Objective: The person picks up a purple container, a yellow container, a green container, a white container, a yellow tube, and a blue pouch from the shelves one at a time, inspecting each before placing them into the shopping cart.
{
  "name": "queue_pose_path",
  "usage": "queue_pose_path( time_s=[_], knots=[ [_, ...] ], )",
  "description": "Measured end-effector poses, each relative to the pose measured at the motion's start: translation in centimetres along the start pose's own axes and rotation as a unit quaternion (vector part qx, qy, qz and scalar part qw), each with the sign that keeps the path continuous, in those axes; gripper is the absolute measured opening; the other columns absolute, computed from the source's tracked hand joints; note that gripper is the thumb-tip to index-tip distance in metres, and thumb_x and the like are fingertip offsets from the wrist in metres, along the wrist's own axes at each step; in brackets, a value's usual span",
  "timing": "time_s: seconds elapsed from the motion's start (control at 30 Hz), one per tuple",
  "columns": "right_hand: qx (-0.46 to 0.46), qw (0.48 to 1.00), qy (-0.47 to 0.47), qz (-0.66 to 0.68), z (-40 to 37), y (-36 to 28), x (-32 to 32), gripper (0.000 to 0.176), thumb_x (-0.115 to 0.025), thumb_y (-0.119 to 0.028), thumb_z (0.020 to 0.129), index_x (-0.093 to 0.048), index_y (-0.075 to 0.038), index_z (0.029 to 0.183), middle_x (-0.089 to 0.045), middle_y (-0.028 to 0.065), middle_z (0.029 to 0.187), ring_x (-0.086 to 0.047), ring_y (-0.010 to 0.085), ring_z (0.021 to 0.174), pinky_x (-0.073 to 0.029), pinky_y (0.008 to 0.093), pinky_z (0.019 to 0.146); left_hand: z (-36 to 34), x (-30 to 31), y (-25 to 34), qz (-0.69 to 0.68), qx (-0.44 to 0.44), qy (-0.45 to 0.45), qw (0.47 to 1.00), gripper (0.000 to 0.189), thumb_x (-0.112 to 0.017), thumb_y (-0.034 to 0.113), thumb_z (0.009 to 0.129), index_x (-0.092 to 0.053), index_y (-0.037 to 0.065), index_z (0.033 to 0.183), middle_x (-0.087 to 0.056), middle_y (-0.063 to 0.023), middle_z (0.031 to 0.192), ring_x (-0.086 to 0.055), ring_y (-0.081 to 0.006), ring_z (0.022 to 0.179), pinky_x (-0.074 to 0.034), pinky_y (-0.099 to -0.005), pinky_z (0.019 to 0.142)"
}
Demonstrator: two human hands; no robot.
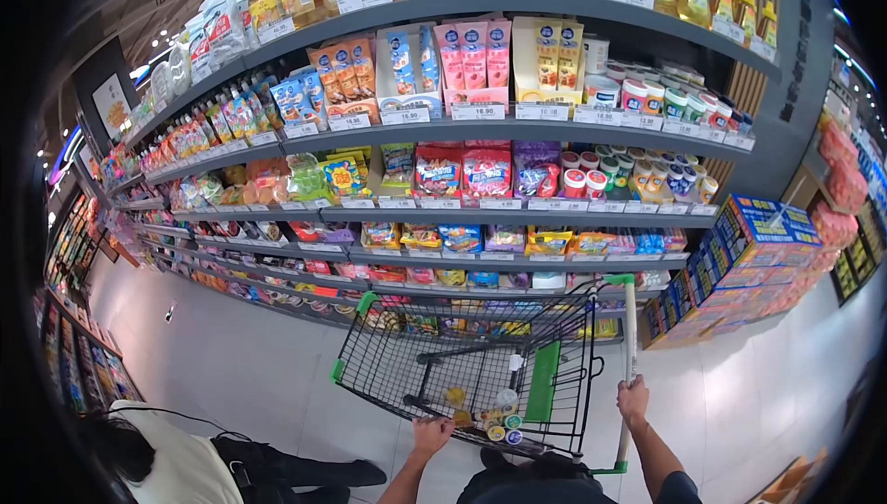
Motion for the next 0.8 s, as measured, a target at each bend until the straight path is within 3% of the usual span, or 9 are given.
queue_pose_path(
  time_s=[0.07,0.13,0.27,0.33,0.57,0.63,0.8],
  knots=[
    [0.004,0.999,-0.005,-0.033,-0.2,-0.4,-0.6,0.021,-0.055,-0.013,0.086,-0.047,0.004,0.095,-0.06,0.0162,0.065,-0.061,0.0229,0.05,-0.051,0.0347,0.042,0.1,1.0,0.0,0.003,-0.021,0.042,0.999,0.024,-0.059,0.035,0.08,-0.072,0.016,0.072,-0.069,-0.0073,0.07,-0.065,-0.0271,0.072,-0.039,-0.0471,0.076],
    [0.012,0.999,0.011,-0.035,-0.6,-1.3,-1.0,0.017,-0.055,-0.013,0.086,-0.042,-0.002,0.086,-0.057,0.011,0.056,-0.058,0.0208,0.044,-0.049,0.0352,0.042,0.3,1.2,-0.4,0.002,-0.009,0.039,0.999,0.023,-0.059,0.034,0.079,-0.072,0.016,0.072,-0.069,-0.0077,0.07,-0.065,-0.0275,0.072,-0.039,-0.0468,0.076],
    [0.003,1.0,0.013,-0.028,-1.2,-2.1,-1.5,0.017,-0.056,-0.014,0.086,-0.043,-0.002,0.087,-0.057,0.0118,0.056,-0.06,0.0222,0.046,-0.049,0.0358,0.043,1.4,1.0,-1.1,0.052,0.035,0.009,0.998,0.024,-0.058,0.034,0.077,-0.073,0.016,0.073,-0.07,-0.0087,0.071,-0.066,-0.0282,0.073,-0.039,-0.0465,0.078],
    [0.013,0.999,0.011,-0.048,-0.8,-1.6,-2.1,0.02,-0.054,-0.011,0.085,-0.046,0.004,0.095,-0.06,0.0158,0.063,-0.063,0.0246,0.051,-0.052,0.0356,0.043,1.8,1.4,-1.2,0.053,0.047,-0.003,0.998,0.025,-0.057,0.035,0.076,-0.073,0.016,0.074,-0.07,-0.009,0.071,-0.066,-0.0288,0.074,-0.039,-0.0468,0.079],
    [0.025,0.996,0.023,-0.082,0.8,0.8,-3.4,0.02,-0.054,-0.011,0.084,-0.046,0.004,0.095,-0.06,0.0162,0.063,-0.063,0.0244,0.051,-0.052,0.0358,0.043,2.8,2.0,-0.7,0.105,0.091,-0.022,0.99,0.027,-0.055,0.033,0.076,-0.075,0.014,0.077,-0.071,-0.0117,0.072,-0.068,-0.0303,0.077,-0.038,-0.0472,0.084],
    [0.043,0.99,0.057,-0.121,1.5,1.7,-3.8,0.023,-0.059,-0.018,0.083,-0.05,0.001,0.094,-0.063,0.0202,0.063,-0.066,0.0355,0.058,-0.053,0.045,0.056,3.0,1.9,-0.7,0.118,0.1,-0.028,0.987,0.028,-0.055,0.033,0.077,-0.075,0.013,0.077,-0.07,-0.0127,0.073,-0.068,-0.0304,0.077,-0.038,-0.0468,0.085],
    [0.03,0.995,0.036,-0.089,2.0,0.7,-3.5,0.022,-0.059,-0.016,0.082,-0.05,0.001,0.093,-0.064,0.0211,0.066,-0.066,0.0355,0.058,-0.053,0.0448,0.054,3.4,1.4,-0.4,0.108,0.141,-0.041,0.983,0.03,-0.056,0.034,0.078,-0.075,0.01,0.075,-0.07,-0.0159,0.074,-0.068,-0.0316,0.079,-0.037,-0.0461,0.088]
  ],
)
Point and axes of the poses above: each hand's wrist, its own z-axis towards the middle knuckle, its own x-axis out of the back of the hand, y = z × x, the point moved 3 cm from there along z, towards the middle knuckle
